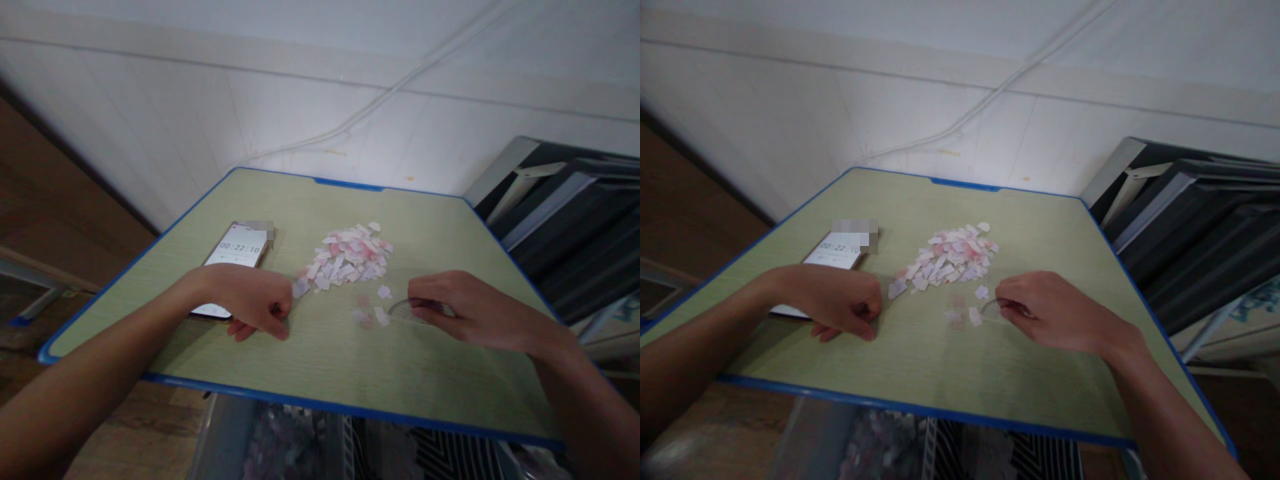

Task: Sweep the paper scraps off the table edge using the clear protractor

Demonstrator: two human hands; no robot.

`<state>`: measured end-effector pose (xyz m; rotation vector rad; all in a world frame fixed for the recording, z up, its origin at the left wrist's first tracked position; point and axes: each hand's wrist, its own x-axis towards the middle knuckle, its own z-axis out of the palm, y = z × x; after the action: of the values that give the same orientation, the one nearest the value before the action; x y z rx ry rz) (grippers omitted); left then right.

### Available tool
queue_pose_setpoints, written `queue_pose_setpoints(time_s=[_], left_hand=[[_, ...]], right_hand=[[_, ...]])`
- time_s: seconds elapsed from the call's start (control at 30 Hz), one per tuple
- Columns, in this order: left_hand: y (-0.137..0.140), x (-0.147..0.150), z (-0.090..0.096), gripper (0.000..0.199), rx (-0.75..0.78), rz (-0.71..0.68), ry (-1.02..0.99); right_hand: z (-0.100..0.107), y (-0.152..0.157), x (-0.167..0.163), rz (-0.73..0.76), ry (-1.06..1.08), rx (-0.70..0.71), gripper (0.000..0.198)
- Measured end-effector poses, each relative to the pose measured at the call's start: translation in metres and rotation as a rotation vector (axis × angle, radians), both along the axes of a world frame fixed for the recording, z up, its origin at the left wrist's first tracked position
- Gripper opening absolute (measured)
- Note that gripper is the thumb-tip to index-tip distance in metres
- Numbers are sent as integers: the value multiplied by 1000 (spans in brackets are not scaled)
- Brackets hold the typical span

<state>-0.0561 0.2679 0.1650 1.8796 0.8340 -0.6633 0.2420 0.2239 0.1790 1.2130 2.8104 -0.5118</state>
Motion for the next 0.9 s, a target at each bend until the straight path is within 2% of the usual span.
queue_pose_setpoints(time_s=[0.3, 0.37, 0.5, 0.57, 0.7, 0.83, 0.9], left_hand=[[0, -3, -3, 30, 2, 8, -24], [0, -3, -3, 29, 1, 14, -23], [0, -3, -3, 29, 19, 8, -17], [0, -4, -4, 29, 26, 1, -21], [0, -4, -4, 29, 26, -8, -33], [0, -3, -3, 29, 31, -9, -17], [0, -3, -2, 29, 31, -11, -9]], right_hand=[[5, -1, 11, 18, -20, -117, 26], [3, 2, 12, -16, 21, -87, 26], [-3, 9, 10, -147, 36, 76, 26], [-6, 10, 9, -151, 9, 96, 25], [-5, 9, 9, -67, 6, 7, 25], [-3, 7, 9, -97, 31, 19, 25], [-1, 6, 8, -70, 12, -30, 26]])
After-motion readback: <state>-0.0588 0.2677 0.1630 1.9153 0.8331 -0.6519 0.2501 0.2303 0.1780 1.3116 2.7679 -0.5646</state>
